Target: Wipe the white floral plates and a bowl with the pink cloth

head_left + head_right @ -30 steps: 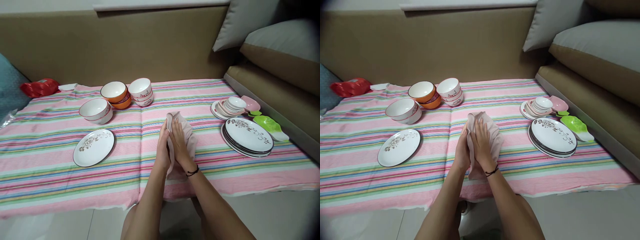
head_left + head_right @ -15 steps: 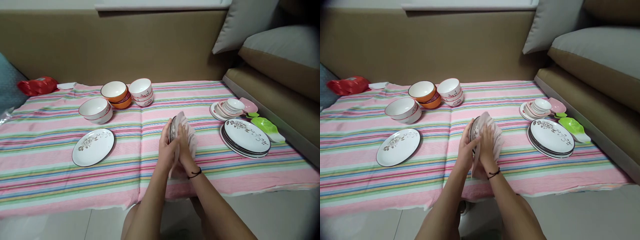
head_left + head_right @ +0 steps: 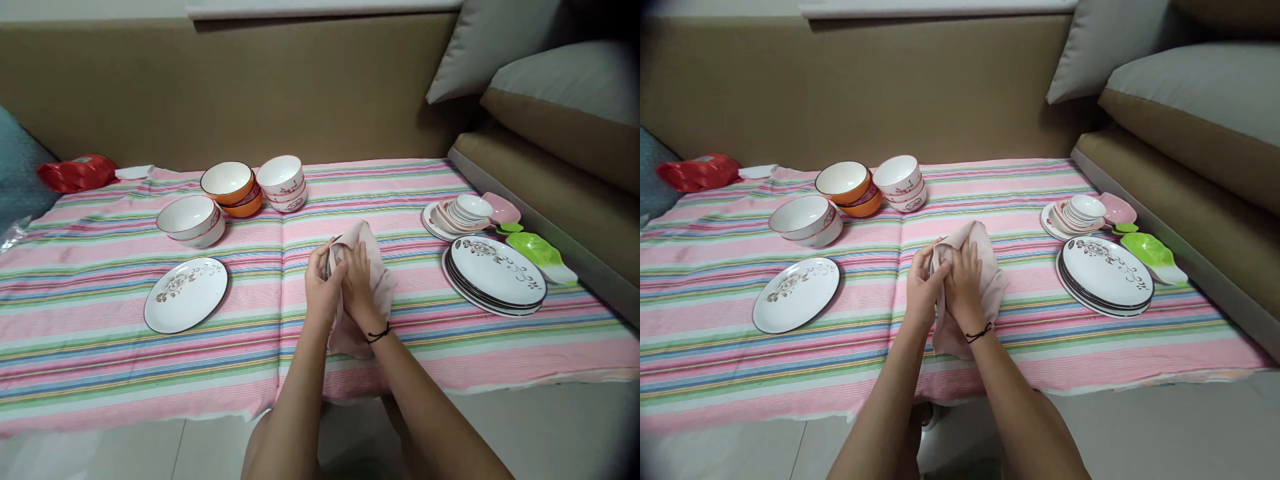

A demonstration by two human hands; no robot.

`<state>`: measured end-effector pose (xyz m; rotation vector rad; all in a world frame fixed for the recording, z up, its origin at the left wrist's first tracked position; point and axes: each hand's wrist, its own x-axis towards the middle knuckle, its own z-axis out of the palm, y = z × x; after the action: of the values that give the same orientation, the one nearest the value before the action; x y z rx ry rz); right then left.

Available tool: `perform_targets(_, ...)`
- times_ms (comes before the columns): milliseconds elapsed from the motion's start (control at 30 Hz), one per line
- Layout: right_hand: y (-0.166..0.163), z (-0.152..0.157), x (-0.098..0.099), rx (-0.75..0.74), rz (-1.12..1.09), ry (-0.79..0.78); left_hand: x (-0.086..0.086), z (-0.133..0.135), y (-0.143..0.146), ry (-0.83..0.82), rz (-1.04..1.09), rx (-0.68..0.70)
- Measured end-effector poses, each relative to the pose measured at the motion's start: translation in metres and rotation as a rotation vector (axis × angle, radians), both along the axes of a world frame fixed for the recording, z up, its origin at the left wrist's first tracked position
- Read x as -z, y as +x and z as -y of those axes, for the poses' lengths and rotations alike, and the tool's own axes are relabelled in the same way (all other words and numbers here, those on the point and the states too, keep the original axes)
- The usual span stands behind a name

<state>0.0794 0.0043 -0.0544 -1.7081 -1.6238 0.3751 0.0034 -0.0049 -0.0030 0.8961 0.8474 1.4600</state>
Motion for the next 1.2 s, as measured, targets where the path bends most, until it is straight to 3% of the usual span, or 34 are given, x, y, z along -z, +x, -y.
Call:
perform_targets(167,0.001,0.012,0.0,0.048,0.024,-0.005,0.007,-0.002,-0.005,0.035,-0.043,-0.082)
perform_targets(400,-0.014,0.029,-0.01,-0.118,0.063,0.018,0.007,-0.01,-0.02,-0.152,0.18,-0.118)
perform_targets(567,-0.022,0.027,-0.018,-0.246,0.105,0.063,0.008,-0.013,-0.031,-0.373,0.198,0.108)
perform_targets(867,-0.001,0.015,-0.023,0.054,0.157,0.14,-0.004,-0.007,-0.036,-0.515,0.336,0.197)
perform_targets(1000,0.018,0.014,-0.032,0.073,-0.075,0.216,-0.008,-0.006,-0.047,-0.445,0.336,0.278)
perform_targets(1133,0.026,0.017,-0.041,0.096,-0.56,0.03,-0.009,-0.007,-0.056,-0.339,0.323,0.224)
perform_targets(1200,0.025,0.019,-0.044,0.125,-0.702,-0.051,-0.011,-0.006,-0.059,-0.304,0.317,0.195)
